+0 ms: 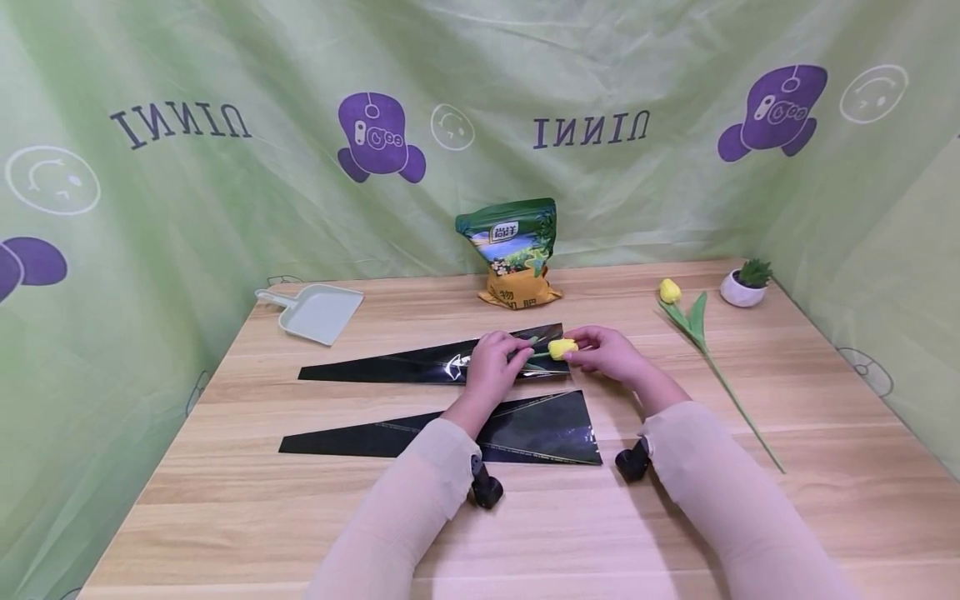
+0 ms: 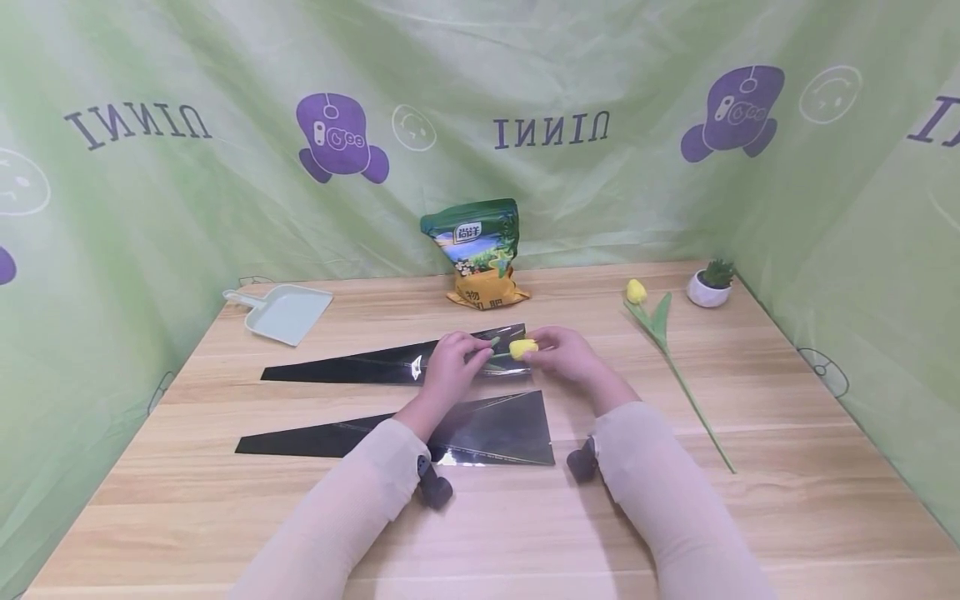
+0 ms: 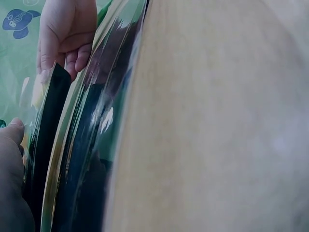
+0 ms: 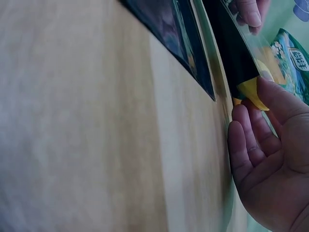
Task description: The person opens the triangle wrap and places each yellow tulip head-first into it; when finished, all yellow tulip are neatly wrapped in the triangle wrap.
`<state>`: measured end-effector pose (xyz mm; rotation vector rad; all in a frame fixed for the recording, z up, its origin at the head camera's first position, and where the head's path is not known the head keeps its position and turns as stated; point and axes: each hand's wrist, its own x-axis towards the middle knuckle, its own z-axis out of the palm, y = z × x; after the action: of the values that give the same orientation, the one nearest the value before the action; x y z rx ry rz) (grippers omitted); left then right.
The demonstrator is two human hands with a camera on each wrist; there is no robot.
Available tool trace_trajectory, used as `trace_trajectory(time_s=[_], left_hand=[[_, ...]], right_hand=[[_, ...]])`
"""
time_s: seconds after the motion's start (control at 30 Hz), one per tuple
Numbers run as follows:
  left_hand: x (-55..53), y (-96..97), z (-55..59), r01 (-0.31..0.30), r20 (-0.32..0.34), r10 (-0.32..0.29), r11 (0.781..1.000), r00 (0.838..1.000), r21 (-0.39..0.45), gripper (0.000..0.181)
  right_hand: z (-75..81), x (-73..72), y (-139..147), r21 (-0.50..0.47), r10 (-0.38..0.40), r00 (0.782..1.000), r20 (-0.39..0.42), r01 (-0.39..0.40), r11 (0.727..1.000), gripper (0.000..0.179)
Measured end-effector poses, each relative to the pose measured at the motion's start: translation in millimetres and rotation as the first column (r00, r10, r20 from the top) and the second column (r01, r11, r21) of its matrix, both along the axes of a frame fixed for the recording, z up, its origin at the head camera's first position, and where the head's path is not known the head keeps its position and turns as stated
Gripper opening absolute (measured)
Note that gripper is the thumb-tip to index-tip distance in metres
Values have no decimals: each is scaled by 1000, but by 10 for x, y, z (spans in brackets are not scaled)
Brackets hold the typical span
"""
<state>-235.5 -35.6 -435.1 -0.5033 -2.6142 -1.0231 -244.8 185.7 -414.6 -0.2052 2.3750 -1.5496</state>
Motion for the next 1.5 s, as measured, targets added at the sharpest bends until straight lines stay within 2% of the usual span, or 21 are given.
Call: trace_trajectory(time_s=[0.37,0.7,0.93,1.27,1.5], left_hand=[[-4,8,1,8,-19,-8,1000,1000,-9,20],[-13,5,-18,7,-36,-8,1000,999,-27,20],[0,11,-31,4,-101,-6,1000,995,-23,18],[-11,6,-21,1,-1,-1,1000,1000,-28,21],[-23,4,-27,4,11,-4,999,1000,-33,21]], right_hand=[[-21,-58,-71,115,42,998,-50,-36,993,46],[-80,-115,-143,142,51,996,-75,-40,989,42],[-100,-135,-175,139,107,990,-86,-95,986,43],[-63,-104,-183,181,114,990,-81,-98,979,46],[14,3,-122,203,92,992,-92,-72,977,47]])
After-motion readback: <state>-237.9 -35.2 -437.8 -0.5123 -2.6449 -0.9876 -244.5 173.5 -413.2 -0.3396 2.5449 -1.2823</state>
